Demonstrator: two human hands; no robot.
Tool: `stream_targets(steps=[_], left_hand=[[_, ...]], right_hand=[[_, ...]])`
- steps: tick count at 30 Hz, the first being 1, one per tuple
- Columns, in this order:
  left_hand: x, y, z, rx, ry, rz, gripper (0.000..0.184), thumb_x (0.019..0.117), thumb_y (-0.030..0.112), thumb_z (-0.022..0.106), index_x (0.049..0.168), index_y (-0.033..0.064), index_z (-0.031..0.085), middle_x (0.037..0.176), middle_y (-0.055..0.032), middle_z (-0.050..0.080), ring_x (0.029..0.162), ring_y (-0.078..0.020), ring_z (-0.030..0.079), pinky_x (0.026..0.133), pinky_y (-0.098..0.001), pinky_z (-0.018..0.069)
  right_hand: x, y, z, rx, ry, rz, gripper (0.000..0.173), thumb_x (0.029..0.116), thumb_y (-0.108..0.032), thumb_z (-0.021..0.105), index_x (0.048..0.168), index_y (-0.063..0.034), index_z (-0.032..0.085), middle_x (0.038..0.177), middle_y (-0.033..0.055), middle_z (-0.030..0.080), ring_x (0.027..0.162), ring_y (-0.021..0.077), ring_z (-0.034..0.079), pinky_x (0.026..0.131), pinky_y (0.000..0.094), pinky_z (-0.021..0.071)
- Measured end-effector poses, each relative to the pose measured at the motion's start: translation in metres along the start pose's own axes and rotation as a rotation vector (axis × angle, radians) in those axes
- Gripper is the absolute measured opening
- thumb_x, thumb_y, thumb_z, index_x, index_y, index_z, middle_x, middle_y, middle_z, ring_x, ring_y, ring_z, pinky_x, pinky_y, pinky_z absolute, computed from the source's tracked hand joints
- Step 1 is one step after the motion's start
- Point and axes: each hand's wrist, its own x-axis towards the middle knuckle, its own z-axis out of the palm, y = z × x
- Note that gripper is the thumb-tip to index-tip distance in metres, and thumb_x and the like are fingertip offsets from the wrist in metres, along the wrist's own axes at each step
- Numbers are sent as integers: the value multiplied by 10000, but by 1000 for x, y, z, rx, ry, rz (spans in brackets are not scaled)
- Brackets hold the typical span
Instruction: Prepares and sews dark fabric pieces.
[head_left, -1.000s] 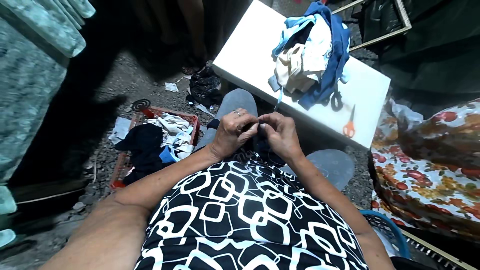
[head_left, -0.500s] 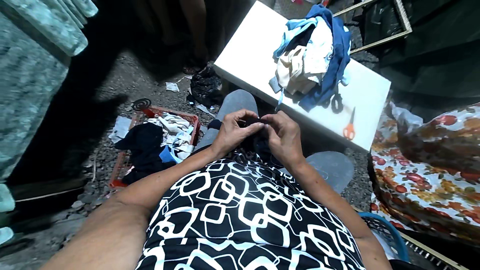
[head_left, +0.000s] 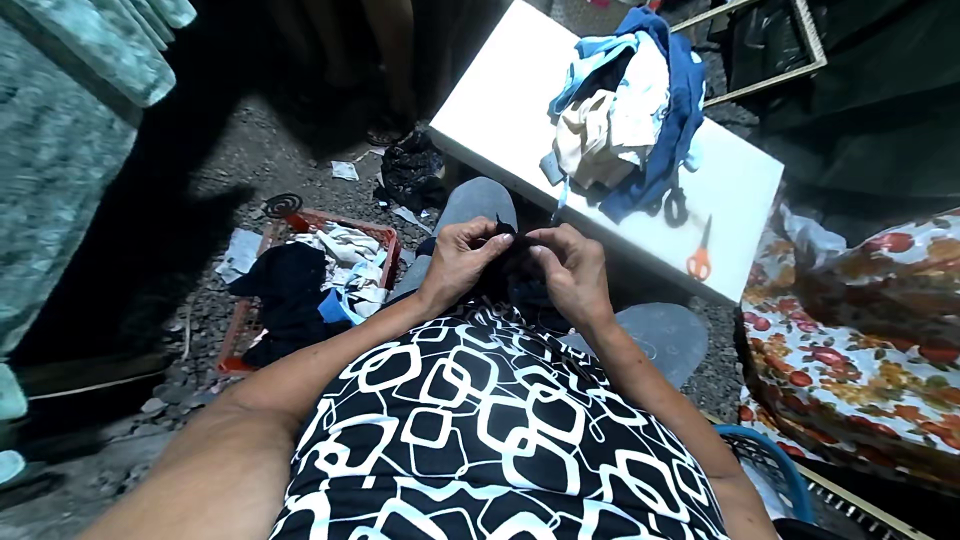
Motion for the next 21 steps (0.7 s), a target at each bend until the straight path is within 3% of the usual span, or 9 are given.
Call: stream_targets(steps=[7, 11, 15, 21], left_hand=[[0, 1, 2, -4, 19, -20, 81, 965, 66, 678, 947, 3, 725, 874, -29, 709, 779, -70, 675, 746, -248, 586], [0, 6, 2, -121, 22, -173, 72, 963, 58, 674, 952, 7, 723, 846, -35, 725, 770, -85, 685, 741, -274, 587], [1, 9, 4, -211, 48, -275, 70, 964, 47, 666, 918, 26, 714, 811, -12, 708, 699, -54, 644, 643, -222, 539], [3, 19, 3, -456, -3, -478, 140, 1001, 43, 581, 890, 41, 666, 778, -29, 679, 669, -73, 627, 634, -238, 543]], right_hand=[[3, 5, -4, 169, -83, 83, 161, 954, -2, 618, 1063, -7, 736, 960, 70, 691, 818, 75, 647, 740, 228, 550], [4, 7, -5, 312, -129, 174, 154, 959, 13, 617, 1071, 7, 721, 954, 64, 706, 739, 60, 629, 659, 219, 538], [3, 6, -5, 403, -147, 224, 162, 948, 27, 616, 1077, 16, 713, 870, 33, 692, 660, 31, 576, 588, 190, 485], [4, 6, -5, 586, -177, 310, 176, 950, 44, 600, 1090, 15, 702, 837, 15, 681, 594, 17, 523, 531, 174, 439]])
